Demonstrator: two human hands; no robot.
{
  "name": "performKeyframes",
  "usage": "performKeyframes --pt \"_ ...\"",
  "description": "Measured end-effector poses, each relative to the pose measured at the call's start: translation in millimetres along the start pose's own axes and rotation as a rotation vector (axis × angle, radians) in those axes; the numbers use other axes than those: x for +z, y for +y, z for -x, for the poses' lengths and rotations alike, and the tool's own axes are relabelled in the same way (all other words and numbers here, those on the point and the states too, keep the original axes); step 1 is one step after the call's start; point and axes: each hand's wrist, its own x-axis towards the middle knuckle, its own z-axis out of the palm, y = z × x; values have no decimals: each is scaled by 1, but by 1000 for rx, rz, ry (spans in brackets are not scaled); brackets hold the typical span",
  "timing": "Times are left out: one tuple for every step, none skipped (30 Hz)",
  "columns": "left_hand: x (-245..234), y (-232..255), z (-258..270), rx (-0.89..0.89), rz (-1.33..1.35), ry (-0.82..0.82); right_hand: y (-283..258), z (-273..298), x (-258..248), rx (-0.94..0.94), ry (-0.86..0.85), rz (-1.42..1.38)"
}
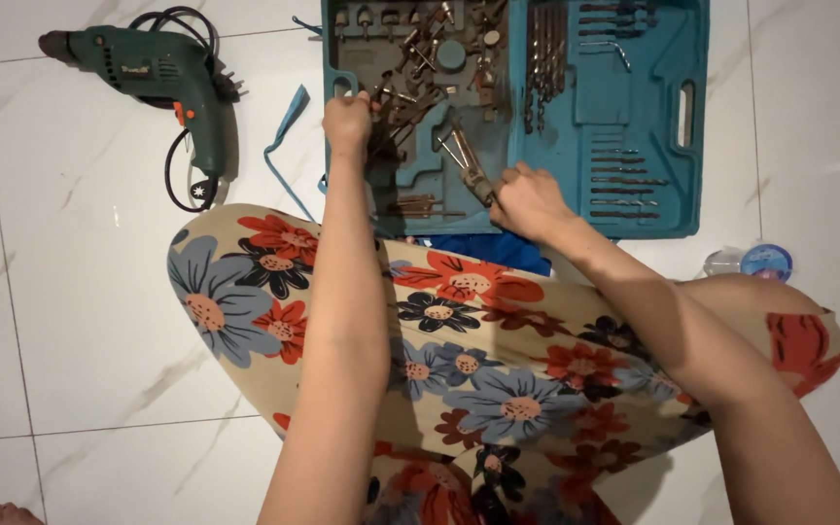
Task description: The person sits on the floor and organizes a teal toolbox. They remove various drill bits and attachments, sort them, and place them back into the designated slots. They also wipe down the interior of the toolbox with a blue cloth.
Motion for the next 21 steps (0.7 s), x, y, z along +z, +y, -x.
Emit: performKeyframes --pt "1 -3 -4 1 1 -1 0 0 0 1 0 1" --pt "2 -6 -7 -53 54 -12 0 1 0 6 -6 -9" --pt "3 -9 -11 -106 106 -23 0 1 0 10 -12 -19" --pt "6 -11 -14 -106 108 -24 0 1 0 11 -12 -17" --pt "9 -14 -16 -159 365 -44 0 1 0 7 -9 -18" --pt "11 -16 -19 -212 622 -64 0 1 -1 4 -5 -20" --pt "12 -15 -19 -212 623 -64 -1 1 -2 3 -5 -18" --pt "12 -15 -19 -225 618 -62 -1 1 -3 -2 11 -5" --pt "12 -15 -19 -238 612 -61 -3 2 -4 -6 26 7" --pt "8 -10 -12 -237 613 -61 -4 2 -6 -6 27 8" --pt "4 -4 -5 -239 598 -80 -5 2 -8 6 -9 -10" --pt "0 3 1 -240 583 -99 -5 2 -11 19 -44 -28" --pt "1 2 1 -240 584 -99 -5 2 -11 19 -45 -27" --pt "1 2 0 -239 572 -98 -5 2 -11 22 -52 -29" --pt "2 1 -1 -239 562 -96 -5 2 -11 26 -59 -31" --pt "0 2 1 -239 562 -96 -5 2 -10 26 -59 -30" --pt "-1 3 3 -241 556 -95 -5 2 -9 15 -33 -29" --pt "-2 4 5 -243 549 -95 -4 3 -8 4 -7 -28" --pt "-3 5 6 -244 550 -96 -4 3 -6 4 -8 -27" --pt "-4 6 7 -241 550 -103 -3 3 -5 -2 4 -18" --pt "-5 8 8 -238 550 -109 -3 3 -4 -8 16 -9"
